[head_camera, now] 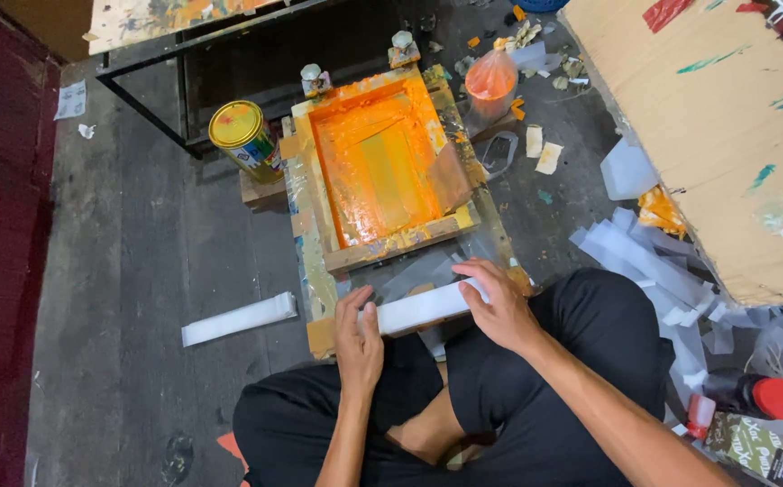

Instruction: Manual screen printing of orange ink onto white labels using a squeegee and a screen frame.

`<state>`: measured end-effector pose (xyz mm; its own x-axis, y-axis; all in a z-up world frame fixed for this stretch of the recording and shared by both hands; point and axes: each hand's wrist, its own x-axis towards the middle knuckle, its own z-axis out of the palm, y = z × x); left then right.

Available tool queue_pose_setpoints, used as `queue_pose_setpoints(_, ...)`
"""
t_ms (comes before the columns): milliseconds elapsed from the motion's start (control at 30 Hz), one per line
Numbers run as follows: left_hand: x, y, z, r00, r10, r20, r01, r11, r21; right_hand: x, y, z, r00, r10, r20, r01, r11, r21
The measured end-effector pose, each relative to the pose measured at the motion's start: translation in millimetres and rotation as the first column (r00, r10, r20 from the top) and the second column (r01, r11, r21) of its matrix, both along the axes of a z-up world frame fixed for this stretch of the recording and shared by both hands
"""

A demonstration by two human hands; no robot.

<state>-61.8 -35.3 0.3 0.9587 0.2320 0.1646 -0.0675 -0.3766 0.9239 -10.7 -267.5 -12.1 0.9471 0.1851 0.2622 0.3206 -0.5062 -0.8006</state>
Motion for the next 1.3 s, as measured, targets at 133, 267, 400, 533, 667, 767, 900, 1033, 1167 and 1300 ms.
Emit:
queue_pose_setpoints(133,1,3,0,1.000,-0.007,-0.001,0.007,0.999,0.032,1,-4,1,1.000,-0.014,0.015,0.014,1.000,-0.021)
queue_pose_setpoints(267,1,16,-2,0.993,-0.121,0.005,0.119,0.980,0.157,6,-14,2,0.997,0.007,0.072,0.008,0.979,-0.202)
queue_pose_setpoints(400,0,30,3,0.936,-0.318,-0.152,0.352,0.868,0.351,0,-19,18,0.984,0.175,-0.033,-0.168,0.854,-0.492)
queue_pose_setpoints(533,-3,30,-2,0.942,-0.336,-0.005,0.272,0.753,0.599,-2,-19,14,0.957,0.291,-0.002,-0.241,0.787,-0.569)
queue_pose_setpoints(667,-10,24,4,0.948,-0.319,-0.011,0.226,0.645,0.730,-8,-15,11,0.932,0.318,0.171,-0.120,0.719,-0.685)
queue_pose_setpoints(767,-10,27,3,0.941,-0.337,-0.039,0.251,0.615,0.747,-8,-18,15,0.924,0.334,0.187,-0.112,0.704,-0.702)
queue_pose_setpoints(900,1,36,4,0.928,-0.369,0.047,0.248,0.711,0.658,-4,-23,37,0.908,0.391,0.146,-0.221,0.747,-0.627)
queue_pose_setpoints(1033,19,48,7,0.912,-0.410,-0.026,0.349,0.739,0.576,15,-25,33,0.906,0.391,0.164,-0.249,0.803,-0.542)
queue_pose_setpoints(1167,33,55,-4,0.884,-0.356,-0.305,0.465,0.744,0.479,34,-23,22,0.956,0.272,-0.110,-0.288,0.797,-0.531)
queue_pose_setpoints(1300,21,40,9,0.933,-0.237,-0.269,0.296,0.933,0.206,30,-19,31,0.949,0.090,-0.301,-0.204,0.906,-0.372)
